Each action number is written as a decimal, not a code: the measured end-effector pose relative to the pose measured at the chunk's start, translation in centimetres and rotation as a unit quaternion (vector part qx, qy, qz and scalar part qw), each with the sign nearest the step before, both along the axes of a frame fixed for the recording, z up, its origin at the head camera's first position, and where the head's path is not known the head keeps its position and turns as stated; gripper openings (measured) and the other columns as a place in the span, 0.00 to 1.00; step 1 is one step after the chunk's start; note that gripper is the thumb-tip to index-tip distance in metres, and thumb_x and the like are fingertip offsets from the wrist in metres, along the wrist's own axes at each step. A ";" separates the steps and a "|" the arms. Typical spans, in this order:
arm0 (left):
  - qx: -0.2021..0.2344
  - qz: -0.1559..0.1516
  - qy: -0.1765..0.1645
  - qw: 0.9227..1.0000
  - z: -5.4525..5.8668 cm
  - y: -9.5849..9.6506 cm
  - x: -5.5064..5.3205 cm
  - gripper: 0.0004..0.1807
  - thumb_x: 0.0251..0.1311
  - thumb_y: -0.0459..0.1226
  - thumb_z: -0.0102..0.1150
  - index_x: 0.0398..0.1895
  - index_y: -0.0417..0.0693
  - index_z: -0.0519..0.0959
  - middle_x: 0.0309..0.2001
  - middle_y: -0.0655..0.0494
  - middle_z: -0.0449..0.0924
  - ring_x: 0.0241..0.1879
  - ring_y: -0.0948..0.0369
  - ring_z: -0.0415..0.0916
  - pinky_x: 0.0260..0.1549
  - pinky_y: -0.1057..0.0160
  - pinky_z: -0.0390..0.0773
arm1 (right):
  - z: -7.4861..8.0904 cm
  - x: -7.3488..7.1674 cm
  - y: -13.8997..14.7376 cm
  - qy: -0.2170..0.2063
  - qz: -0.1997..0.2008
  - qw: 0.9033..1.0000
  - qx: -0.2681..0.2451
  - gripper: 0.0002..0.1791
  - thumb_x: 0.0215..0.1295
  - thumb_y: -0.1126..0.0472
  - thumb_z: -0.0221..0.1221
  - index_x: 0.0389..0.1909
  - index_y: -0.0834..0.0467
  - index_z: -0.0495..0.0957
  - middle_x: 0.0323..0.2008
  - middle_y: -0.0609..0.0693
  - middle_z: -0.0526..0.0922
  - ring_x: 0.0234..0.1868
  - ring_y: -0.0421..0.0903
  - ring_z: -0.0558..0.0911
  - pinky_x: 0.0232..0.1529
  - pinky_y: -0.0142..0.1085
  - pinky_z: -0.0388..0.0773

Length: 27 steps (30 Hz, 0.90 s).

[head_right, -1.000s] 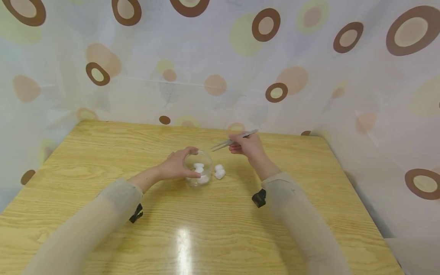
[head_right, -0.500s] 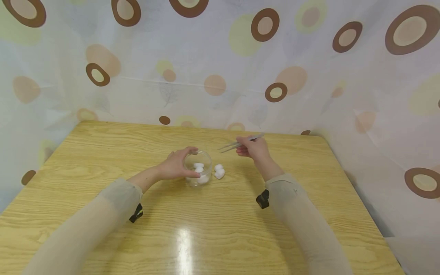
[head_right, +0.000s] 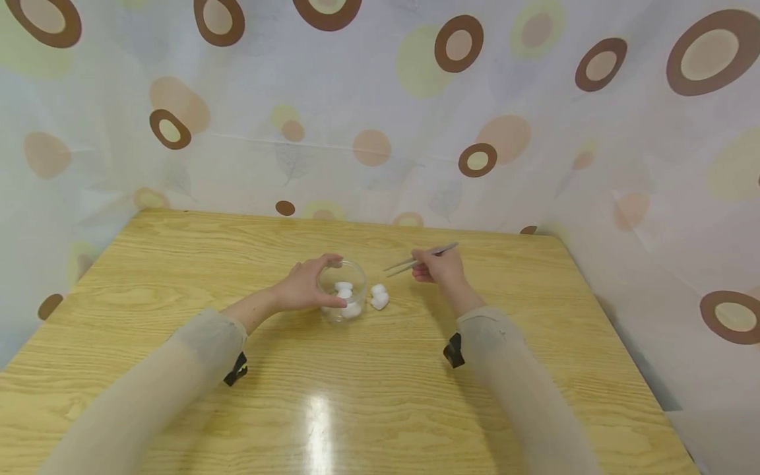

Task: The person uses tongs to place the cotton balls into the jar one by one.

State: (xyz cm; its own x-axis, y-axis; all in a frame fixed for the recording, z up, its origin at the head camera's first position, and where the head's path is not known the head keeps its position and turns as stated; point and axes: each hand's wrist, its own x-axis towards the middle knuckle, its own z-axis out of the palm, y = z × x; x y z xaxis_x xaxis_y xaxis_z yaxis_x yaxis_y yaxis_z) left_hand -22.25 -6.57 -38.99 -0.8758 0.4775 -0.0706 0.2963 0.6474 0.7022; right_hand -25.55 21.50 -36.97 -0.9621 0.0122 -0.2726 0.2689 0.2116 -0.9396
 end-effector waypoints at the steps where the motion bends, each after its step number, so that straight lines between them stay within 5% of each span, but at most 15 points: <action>1: 0.000 0.000 0.001 1.000 0.0 0.0 0.0 0.50 0.47 0.55 0.68 0.71 0.52 0.55 0.67 0.52 0.63 0.70 0.50 0.53 0.66 0.35 0.31 | -0.2 -0.1 -0.1 -0.004 -0.001 1.000 0.004 0.14 0.65 0.56 0.57 0.41 0.65 0.73 0.15 0.42 0.80 0.18 0.34 0.81 0.28 0.27 0.80; 11: 0.002 -0.002 0.002 1.000 0.0 0.1 0.1 0.50 0.47 0.55 0.68 0.71 0.52 0.55 0.67 0.53 0.63 0.70 0.50 0.53 0.66 0.35 0.30 | -1.9 -0.3 -0.6 -0.034 -0.002 0.998 0.053 0.21 0.65 0.56 0.57 0.48 0.70 0.74 0.13 0.42 0.79 0.17 0.34 0.80 0.27 0.28 0.80; 27: -0.001 0.001 0.004 1.000 -0.2 0.0 -0.1 0.49 0.47 0.55 0.68 0.70 0.52 0.55 0.68 0.53 0.63 0.70 0.50 0.53 0.66 0.36 0.31 | -3.0 -0.5 -1.6 -0.024 -0.003 0.996 0.081 0.17 0.64 0.57 0.58 0.45 0.68 0.75 0.15 0.43 0.79 0.18 0.36 0.81 0.28 0.30 0.81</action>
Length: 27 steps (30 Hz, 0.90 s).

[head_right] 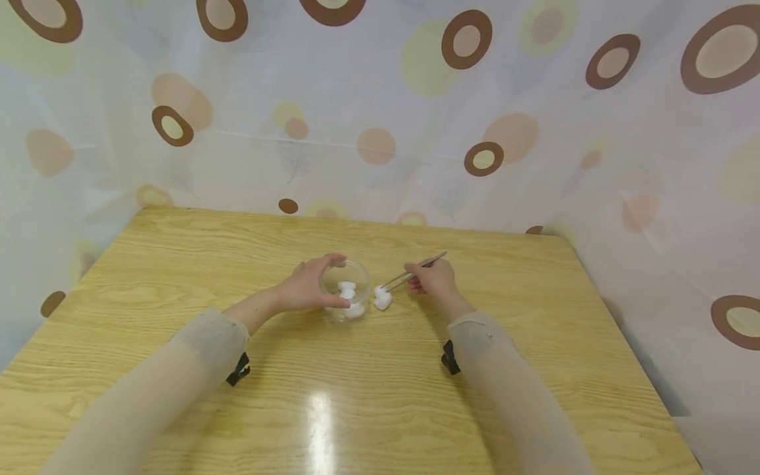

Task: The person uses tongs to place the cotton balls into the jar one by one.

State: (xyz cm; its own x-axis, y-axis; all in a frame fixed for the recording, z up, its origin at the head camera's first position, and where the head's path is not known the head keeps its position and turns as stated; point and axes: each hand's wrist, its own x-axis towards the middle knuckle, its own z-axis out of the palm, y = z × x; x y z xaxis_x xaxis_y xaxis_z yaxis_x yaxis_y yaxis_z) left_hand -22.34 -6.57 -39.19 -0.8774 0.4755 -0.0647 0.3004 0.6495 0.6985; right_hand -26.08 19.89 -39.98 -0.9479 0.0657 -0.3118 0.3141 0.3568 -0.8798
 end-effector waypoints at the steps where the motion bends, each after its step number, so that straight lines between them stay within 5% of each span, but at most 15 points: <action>1: 0.000 0.000 -0.001 1.000 0.0 0.0 0.0 0.49 0.47 0.55 0.68 0.70 0.52 0.55 0.68 0.53 0.63 0.70 0.50 0.53 0.66 0.36 0.31 | 0.0 0.0 0.0 0.000 0.000 1.000 -0.001 0.17 0.64 0.57 0.57 0.44 0.68 0.75 0.15 0.44 0.79 0.19 0.36 0.81 0.29 0.31 0.81; 14: 0.004 -0.001 0.000 1.000 0.0 0.0 0.0 0.49 0.47 0.54 0.68 0.70 0.52 0.55 0.68 0.52 0.63 0.70 0.50 0.54 0.66 0.35 0.31 | 0.6 0.2 -0.1 -0.017 -0.021 0.998 -0.058 0.07 0.66 0.62 0.55 0.34 0.63 0.74 0.14 0.44 0.79 0.17 0.36 0.81 0.28 0.29 0.81; 27: 0.003 0.003 0.003 1.000 0.1 0.1 0.1 0.49 0.47 0.54 0.69 0.70 0.51 0.56 0.67 0.51 0.63 0.69 0.50 0.55 0.66 0.35 0.31 | 1.8 0.8 -0.5 0.022 -0.040 0.994 -0.098 0.05 0.66 0.64 0.54 0.35 0.64 0.72 0.15 0.45 0.79 0.18 0.35 0.80 0.29 0.28 0.81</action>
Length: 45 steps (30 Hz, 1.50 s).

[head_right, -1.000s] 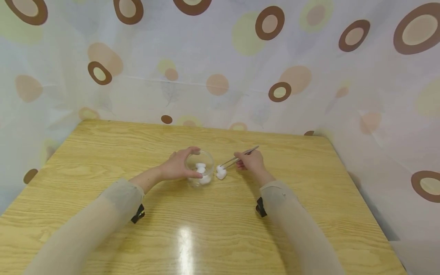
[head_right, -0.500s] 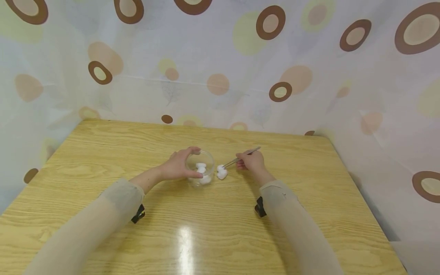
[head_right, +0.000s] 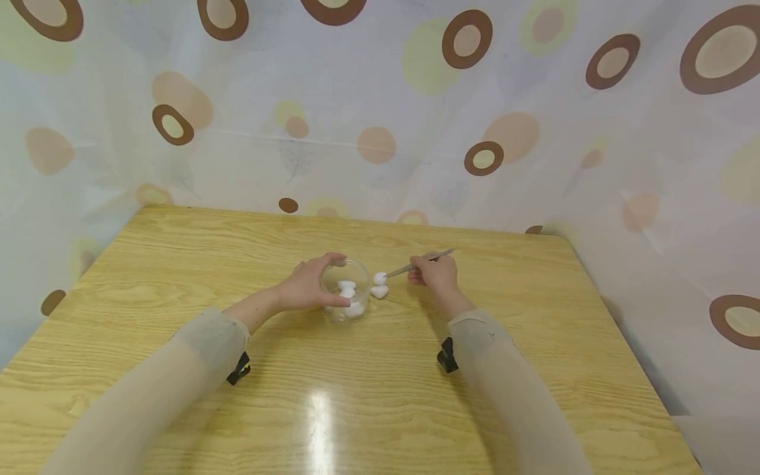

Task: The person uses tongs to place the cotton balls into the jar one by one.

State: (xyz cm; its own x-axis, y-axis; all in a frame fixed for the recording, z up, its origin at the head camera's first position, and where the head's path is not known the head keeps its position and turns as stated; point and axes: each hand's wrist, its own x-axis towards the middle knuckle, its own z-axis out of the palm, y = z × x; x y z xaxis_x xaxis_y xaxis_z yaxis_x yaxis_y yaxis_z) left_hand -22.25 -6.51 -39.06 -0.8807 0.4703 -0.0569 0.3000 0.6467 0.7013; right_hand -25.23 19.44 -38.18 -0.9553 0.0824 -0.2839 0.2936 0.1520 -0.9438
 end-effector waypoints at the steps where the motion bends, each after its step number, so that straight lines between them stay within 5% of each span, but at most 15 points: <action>1: 0.001 0.000 -0.001 1.000 0.0 0.0 0.0 0.49 0.47 0.53 0.69 0.70 0.51 0.56 0.67 0.50 0.63 0.69 0.50 0.55 0.66 0.35 0.31 | 0.0 0.0 0.1 0.003 -0.001 1.000 -0.003 0.05 0.67 0.64 0.54 0.35 0.63 0.72 0.15 0.45 0.79 0.18 0.35 0.80 0.30 0.28 0.81; 31: 0.003 -0.002 -0.002 1.000 -0.1 0.0 0.0 0.49 0.47 0.54 0.68 0.70 0.51 0.55 0.67 0.52 0.64 0.69 0.52 0.56 0.66 0.35 0.31 | 3.7 0.2 1.6 0.022 0.009 0.999 -0.047 0.07 0.68 0.62 0.52 0.39 0.64 0.70 0.16 0.44 0.80 0.20 0.35 0.81 0.28 0.26 0.80; 45: 0.000 0.000 -0.001 1.000 -0.1 0.1 0.0 0.49 0.46 0.54 0.69 0.70 0.51 0.55 0.67 0.52 0.64 0.69 0.52 0.56 0.66 0.35 0.32 | 5.0 0.5 0.4 0.050 0.032 0.996 -0.067 0.06 0.67 0.64 0.53 0.29 0.60 0.72 0.15 0.45 0.80 0.20 0.36 0.82 0.28 0.28 0.81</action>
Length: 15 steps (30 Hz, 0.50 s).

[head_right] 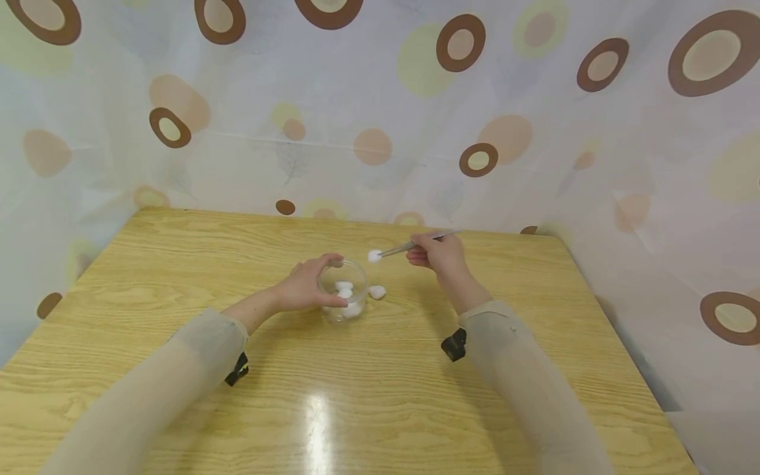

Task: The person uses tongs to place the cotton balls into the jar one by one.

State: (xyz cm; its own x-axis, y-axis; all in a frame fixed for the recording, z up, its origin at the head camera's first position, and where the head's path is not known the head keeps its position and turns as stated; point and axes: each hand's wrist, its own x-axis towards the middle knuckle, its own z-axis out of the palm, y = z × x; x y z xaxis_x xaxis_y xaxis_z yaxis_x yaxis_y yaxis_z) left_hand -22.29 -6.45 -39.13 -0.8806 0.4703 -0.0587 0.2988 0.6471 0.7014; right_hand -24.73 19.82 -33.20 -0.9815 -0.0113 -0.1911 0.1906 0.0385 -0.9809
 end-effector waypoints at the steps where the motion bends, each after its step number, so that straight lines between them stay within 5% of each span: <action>1: 0.000 0.001 0.000 1.000 0.0 0.0 0.0 0.49 0.46 0.54 0.69 0.70 0.51 0.55 0.67 0.52 0.64 0.69 0.52 0.56 0.66 0.35 0.32 | 0.1 0.1 -0.2 0.003 0.003 1.000 -0.005 0.06 0.66 0.65 0.53 0.29 0.61 0.73 0.15 0.45 0.80 0.20 0.37 0.82 0.28 0.28 0.81; 15: 0.001 0.000 -0.002 1.000 -0.1 -0.1 -0.1 0.49 0.47 0.54 0.68 0.70 0.51 0.55 0.67 0.52 0.64 0.69 0.52 0.56 0.66 0.35 0.31 | 0.1 0.8 -2.6 0.000 0.036 0.999 -0.004 0.06 0.67 0.65 0.52 0.33 0.64 0.70 0.16 0.45 0.80 0.20 0.36 0.82 0.28 0.27 0.80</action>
State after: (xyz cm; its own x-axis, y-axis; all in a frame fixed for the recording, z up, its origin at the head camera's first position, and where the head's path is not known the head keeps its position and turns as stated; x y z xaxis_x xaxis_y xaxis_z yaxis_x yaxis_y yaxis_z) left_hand -22.36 -6.51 -39.20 -0.8802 0.4708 -0.0606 0.2968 0.6456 0.7037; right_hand -23.95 17.21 -33.12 -0.9782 -0.0832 -0.1900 0.1869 0.0447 -0.9814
